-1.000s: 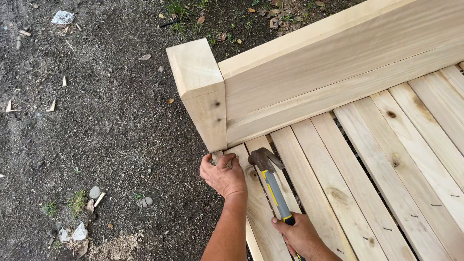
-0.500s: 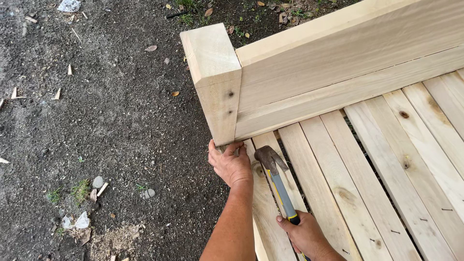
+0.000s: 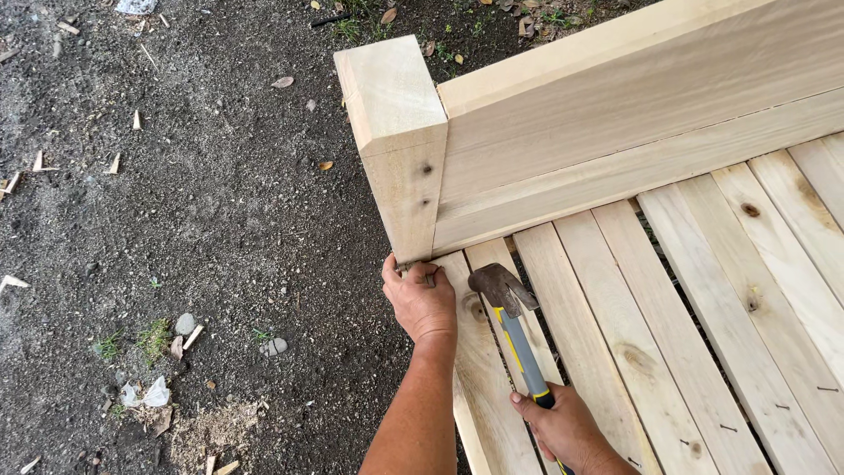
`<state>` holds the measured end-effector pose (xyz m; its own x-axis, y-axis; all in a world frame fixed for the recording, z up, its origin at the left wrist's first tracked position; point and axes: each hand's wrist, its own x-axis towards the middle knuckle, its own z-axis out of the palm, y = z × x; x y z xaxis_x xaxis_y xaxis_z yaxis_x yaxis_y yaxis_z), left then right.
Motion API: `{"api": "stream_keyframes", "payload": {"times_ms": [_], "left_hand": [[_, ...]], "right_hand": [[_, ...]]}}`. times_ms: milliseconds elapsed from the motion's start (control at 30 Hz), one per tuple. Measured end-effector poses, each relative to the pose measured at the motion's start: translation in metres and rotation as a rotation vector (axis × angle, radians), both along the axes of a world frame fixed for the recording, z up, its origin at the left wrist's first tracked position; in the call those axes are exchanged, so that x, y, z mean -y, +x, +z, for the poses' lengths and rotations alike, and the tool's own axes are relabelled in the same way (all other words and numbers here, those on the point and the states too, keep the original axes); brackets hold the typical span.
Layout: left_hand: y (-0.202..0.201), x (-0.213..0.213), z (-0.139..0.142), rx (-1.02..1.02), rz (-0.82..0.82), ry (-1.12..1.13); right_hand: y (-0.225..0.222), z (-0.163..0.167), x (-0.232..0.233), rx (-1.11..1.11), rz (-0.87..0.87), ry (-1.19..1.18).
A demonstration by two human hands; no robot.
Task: The person hammers nails into wooden planks to assemble a wooden structure. They repeatedly pick nails from a pink bucket and drive them into the wood using a hammer, occasionally using a small block of wood to tap the planks into place.
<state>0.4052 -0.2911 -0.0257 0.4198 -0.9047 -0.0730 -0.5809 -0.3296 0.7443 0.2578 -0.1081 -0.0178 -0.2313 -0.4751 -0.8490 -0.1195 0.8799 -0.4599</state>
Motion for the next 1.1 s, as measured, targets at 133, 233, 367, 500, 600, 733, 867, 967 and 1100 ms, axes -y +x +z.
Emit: {"api": "stream_keyframes", "payload": {"times_ms": [133, 233, 367, 500, 600, 733, 867, 967, 1100], "left_hand": [[-0.001, 0.000, 0.008, 0.069, -0.072, 0.074], [-0.001, 0.002, 0.013, 0.099, -0.053, 0.055], [-0.001, 0.003, 0.012, 0.120, -0.057, 0.029], [-0.004, 0.003, 0.006, 0.143, -0.041, 0.007], [-0.006, 0.003, 0.004, 0.193, -0.062, 0.014], [-0.007, 0.003, 0.007, 0.228, -0.082, -0.004], [-0.006, 0.002, 0.010, 0.198, -0.085, 0.008], [-0.005, 0.004, 0.012, 0.177, -0.081, 0.037], [-0.002, 0.008, 0.016, -0.002, -0.033, 0.160]], "right_hand": [[-0.001, 0.002, 0.002, 0.029, -0.049, 0.062], [0.000, 0.004, 0.003, 0.003, -0.031, 0.053], [0.003, 0.003, 0.001, -0.021, -0.031, 0.040], [0.002, 0.002, 0.000, -0.012, -0.043, 0.016], [0.001, 0.002, -0.001, -0.004, -0.041, 0.011], [0.001, 0.001, -0.002, -0.061, 0.041, -0.011], [0.001, -0.002, -0.003, -0.074, 0.023, -0.003], [-0.001, -0.004, -0.004, -0.076, 0.043, 0.012], [-0.002, -0.006, -0.003, -0.059, 0.011, 0.062]]}}
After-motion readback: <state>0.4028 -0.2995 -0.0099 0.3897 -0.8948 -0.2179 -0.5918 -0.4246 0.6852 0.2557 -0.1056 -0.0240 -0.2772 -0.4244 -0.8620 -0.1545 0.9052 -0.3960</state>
